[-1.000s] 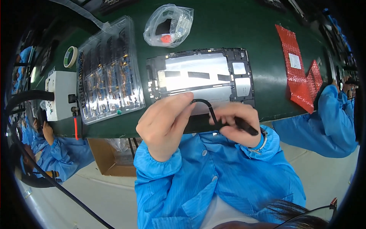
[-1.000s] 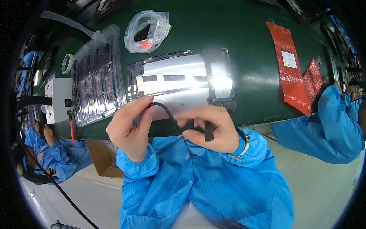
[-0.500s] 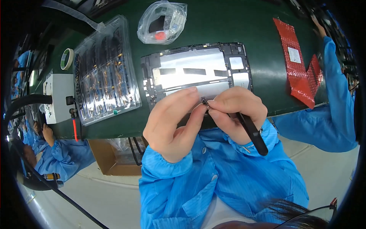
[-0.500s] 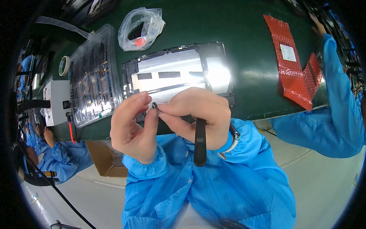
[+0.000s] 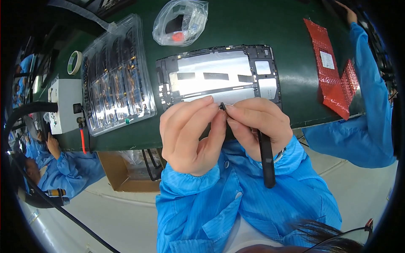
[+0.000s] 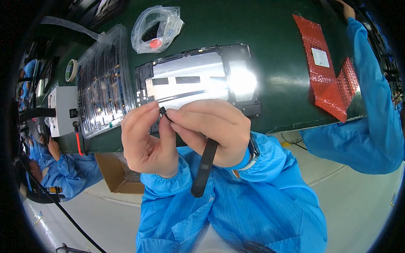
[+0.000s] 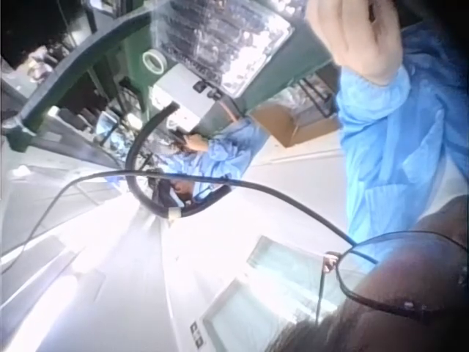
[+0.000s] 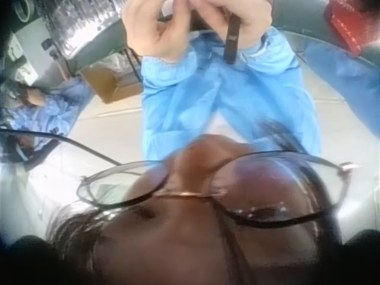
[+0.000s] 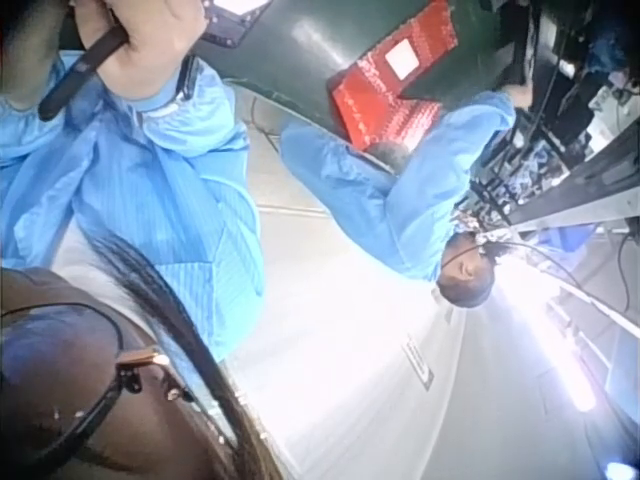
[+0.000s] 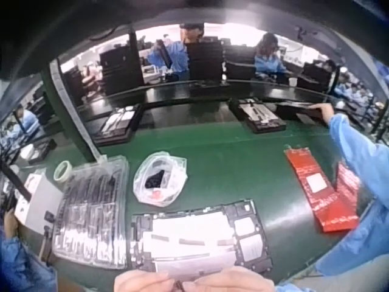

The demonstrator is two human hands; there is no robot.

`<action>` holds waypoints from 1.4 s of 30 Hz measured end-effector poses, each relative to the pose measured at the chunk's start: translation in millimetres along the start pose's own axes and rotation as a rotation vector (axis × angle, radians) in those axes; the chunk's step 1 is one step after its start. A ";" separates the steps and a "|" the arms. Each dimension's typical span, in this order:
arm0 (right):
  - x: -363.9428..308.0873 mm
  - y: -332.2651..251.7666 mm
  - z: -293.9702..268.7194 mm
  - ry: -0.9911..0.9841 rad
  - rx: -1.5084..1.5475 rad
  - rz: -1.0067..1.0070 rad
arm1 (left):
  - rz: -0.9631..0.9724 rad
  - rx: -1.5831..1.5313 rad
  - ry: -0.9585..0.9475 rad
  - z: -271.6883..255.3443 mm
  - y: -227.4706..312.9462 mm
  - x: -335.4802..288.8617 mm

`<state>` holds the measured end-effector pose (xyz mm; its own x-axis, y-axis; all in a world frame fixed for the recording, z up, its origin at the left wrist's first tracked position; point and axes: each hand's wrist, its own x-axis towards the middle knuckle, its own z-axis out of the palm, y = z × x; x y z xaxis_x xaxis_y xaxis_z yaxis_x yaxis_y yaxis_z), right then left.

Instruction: The person assembles tablet devices by retrieving small parts and ribbon cables, attaching and pressing them onto tablet frames using tweezers and hands, and placing the assembled tablets onto an upper conveyor shelf.

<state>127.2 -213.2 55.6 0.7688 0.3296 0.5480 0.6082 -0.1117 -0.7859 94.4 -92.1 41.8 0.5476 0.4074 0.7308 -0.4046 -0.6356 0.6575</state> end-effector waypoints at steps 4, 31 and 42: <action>-0.9 0.6 0.1 -0.009 -0.038 -0.024 | 0.031 0.035 -0.044 -1.1 -0.6 1.9; -0.4 3.0 -16.6 -0.056 -0.053 -0.064 | 0.109 0.806 -0.356 -125.6 -85.9 3.5; 36.9 20.3 -80.1 0.056 -0.570 -0.073 | 0.288 1.017 -0.615 -118.3 -56.2 31.1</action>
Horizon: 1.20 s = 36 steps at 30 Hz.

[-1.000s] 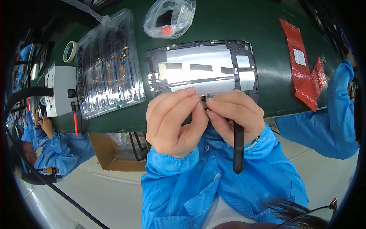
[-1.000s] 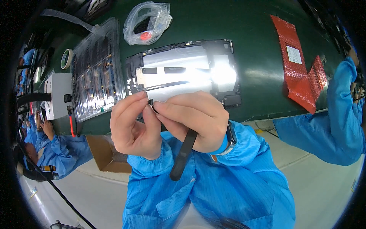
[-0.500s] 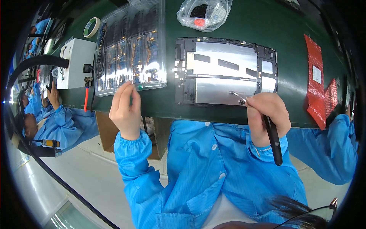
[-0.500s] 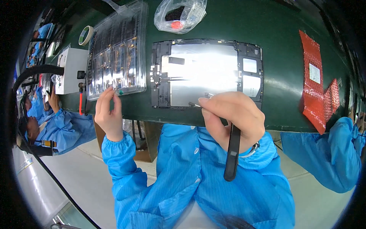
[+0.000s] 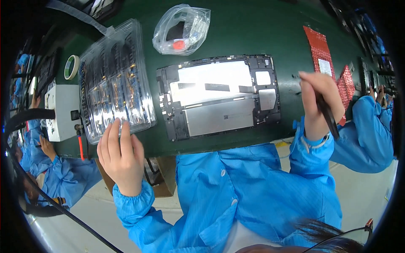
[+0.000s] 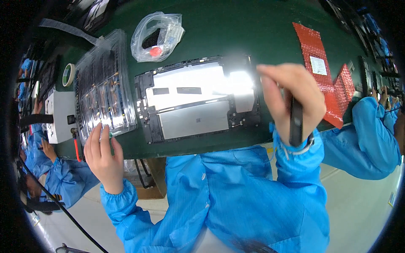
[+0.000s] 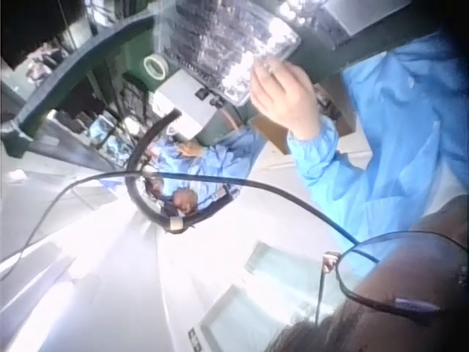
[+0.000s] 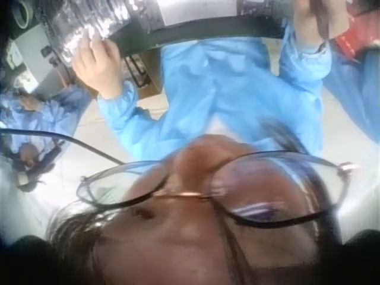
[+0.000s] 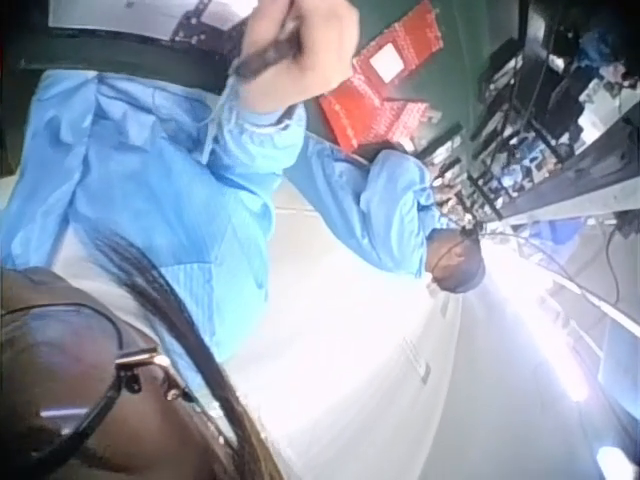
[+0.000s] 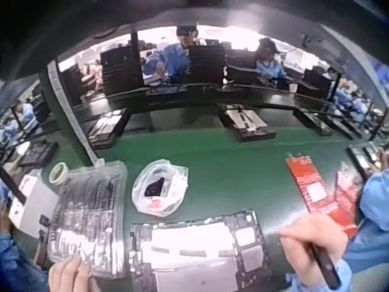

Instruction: The person assembles tablet devices by retrieving small parts and ribbon cables, attaching and pressing them onto tablet frames using tweezers and hands, and placing the assembled tablets onto an upper conveyor shelf.

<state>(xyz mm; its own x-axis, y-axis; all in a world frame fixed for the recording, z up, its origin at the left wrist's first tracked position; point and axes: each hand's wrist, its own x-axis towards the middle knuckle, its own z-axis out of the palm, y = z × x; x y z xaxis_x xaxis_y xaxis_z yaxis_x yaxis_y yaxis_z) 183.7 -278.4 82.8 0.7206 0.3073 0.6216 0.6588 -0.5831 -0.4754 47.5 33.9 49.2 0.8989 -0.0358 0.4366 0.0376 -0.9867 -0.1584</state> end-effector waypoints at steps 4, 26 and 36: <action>27.0 16.5 26.5 -0.167 -0.077 -0.177 | 0.142 -0.529 -0.070 8.8 44.2 62.0; 20.9 20.1 104.5 -0.380 -0.357 -0.549 | 0.088 -0.920 -0.165 75.4 83.6 111.1; 40.3 37.7 42.2 -0.358 -0.161 -0.101 | 0.272 -0.505 -0.131 65.7 90.4 107.0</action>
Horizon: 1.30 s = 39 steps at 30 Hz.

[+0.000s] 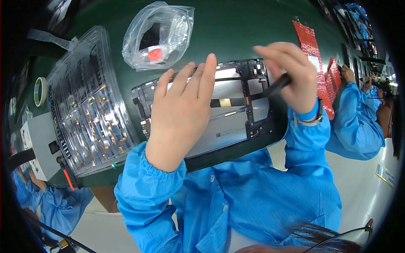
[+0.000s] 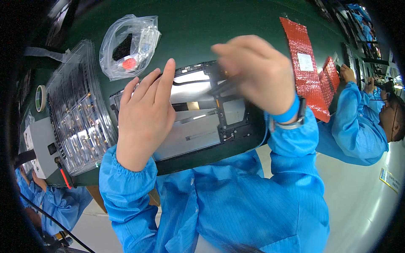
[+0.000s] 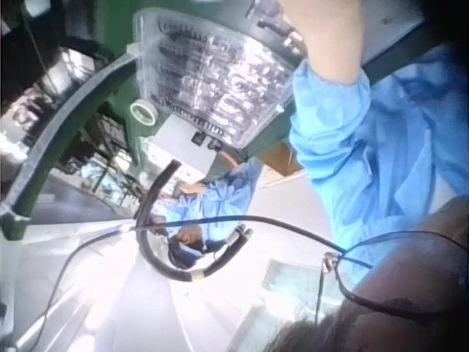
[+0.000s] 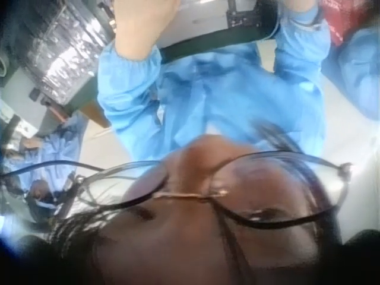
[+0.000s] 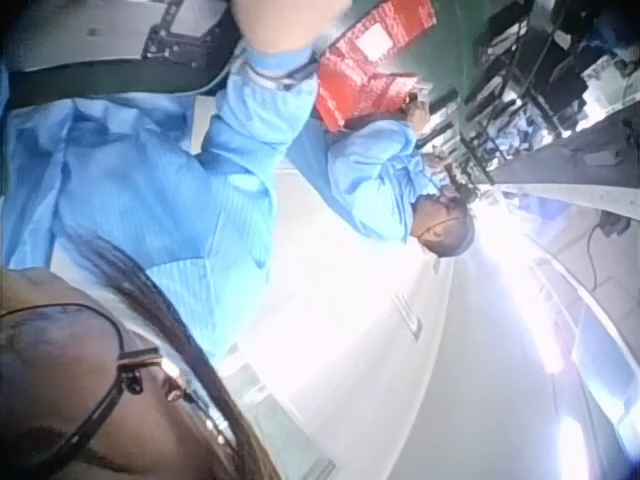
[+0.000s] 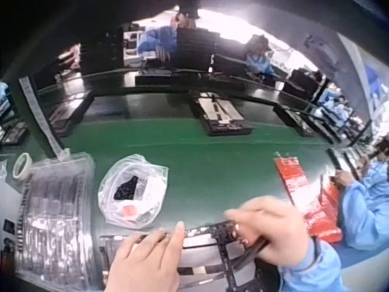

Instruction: The person assembles tablet devices by retrieving small parts and ribbon cables, attaching and pressing them onto tablet frames using tweezers and hands, and placing the assembled tablets onto an upper conveyor shelf.

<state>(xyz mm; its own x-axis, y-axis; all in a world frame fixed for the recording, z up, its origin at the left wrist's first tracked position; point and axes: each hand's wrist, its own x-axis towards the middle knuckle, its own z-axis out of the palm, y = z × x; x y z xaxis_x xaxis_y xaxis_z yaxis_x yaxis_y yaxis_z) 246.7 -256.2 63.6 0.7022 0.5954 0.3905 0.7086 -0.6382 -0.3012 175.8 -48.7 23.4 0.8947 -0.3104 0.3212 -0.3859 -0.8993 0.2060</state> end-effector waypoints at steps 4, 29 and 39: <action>-30.5 26.7 -7.3 -0.100 0.013 0.190 | -0.014 0.026 -0.110 -8.3 7.4 2.1; -44.8 15.1 27.4 0.091 0.332 0.471 | 0.054 0.214 -0.182 -10.0 11.1 1.5; -42.9 14.0 23.5 0.081 0.230 0.423 | 0.252 0.301 -0.158 -16.5 16.4 7.1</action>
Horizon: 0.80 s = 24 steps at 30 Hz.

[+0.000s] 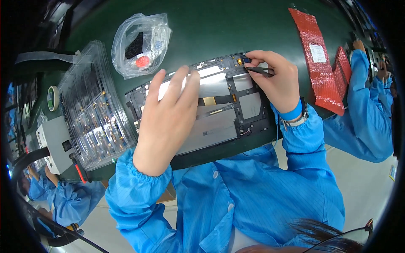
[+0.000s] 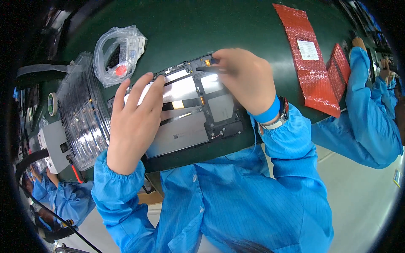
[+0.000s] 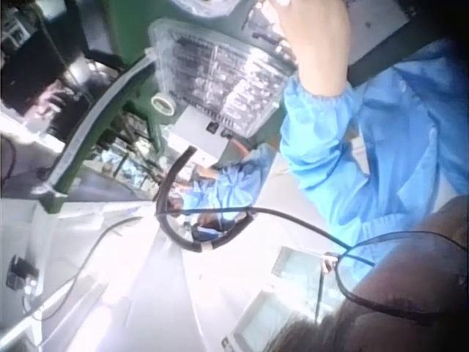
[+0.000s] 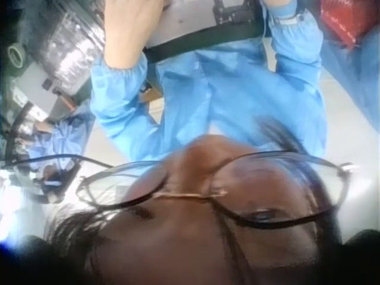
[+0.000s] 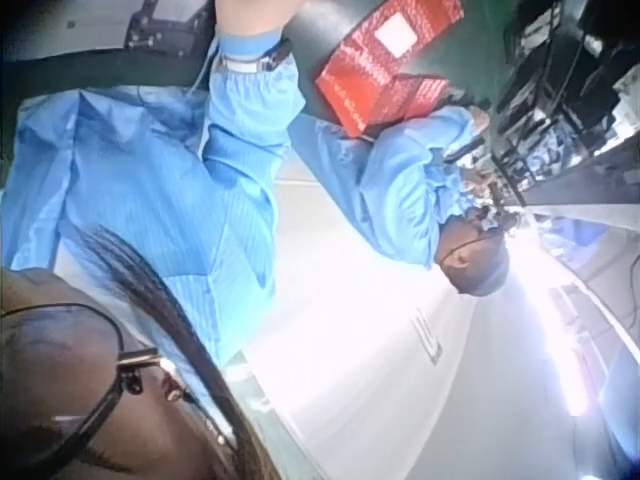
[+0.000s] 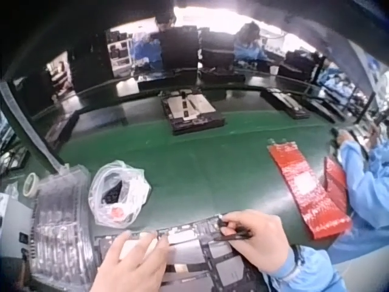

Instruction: The person assembles tablet devices by retrieving small parts and ribbon cables, attaching and pressing them onto tablet frames using tweezers and hands, and placing the assembled tablets onto an upper conveyor shelf.

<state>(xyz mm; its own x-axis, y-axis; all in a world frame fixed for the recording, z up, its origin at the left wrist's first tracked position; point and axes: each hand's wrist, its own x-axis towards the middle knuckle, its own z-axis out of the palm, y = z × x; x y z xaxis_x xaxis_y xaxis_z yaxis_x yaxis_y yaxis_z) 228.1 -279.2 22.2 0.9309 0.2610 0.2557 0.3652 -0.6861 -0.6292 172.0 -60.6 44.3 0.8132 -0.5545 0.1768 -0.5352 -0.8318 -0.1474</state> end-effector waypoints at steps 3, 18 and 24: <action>0.2 4.0 1.8 0.001 0.020 -0.016 | 0.122 0.061 -0.022 5.3 2.6 1.1; -1.1 10.4 5.7 0.019 0.027 -0.096 | 0.417 0.380 -0.215 -8.2 2.5 22.4; 3.4 -1.3 -0.4 0.111 -0.083 -0.195 | 0.440 0.456 -0.193 -10.8 6.5 23.6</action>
<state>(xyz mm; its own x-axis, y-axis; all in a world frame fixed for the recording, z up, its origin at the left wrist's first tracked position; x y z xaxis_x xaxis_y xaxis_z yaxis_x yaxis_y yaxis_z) 230.8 -277.7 24.2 0.8339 0.3210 0.4489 0.5318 -0.6847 -0.4984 185.3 -79.3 58.1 0.5902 -0.7901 -0.1655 -0.7107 -0.4115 -0.5706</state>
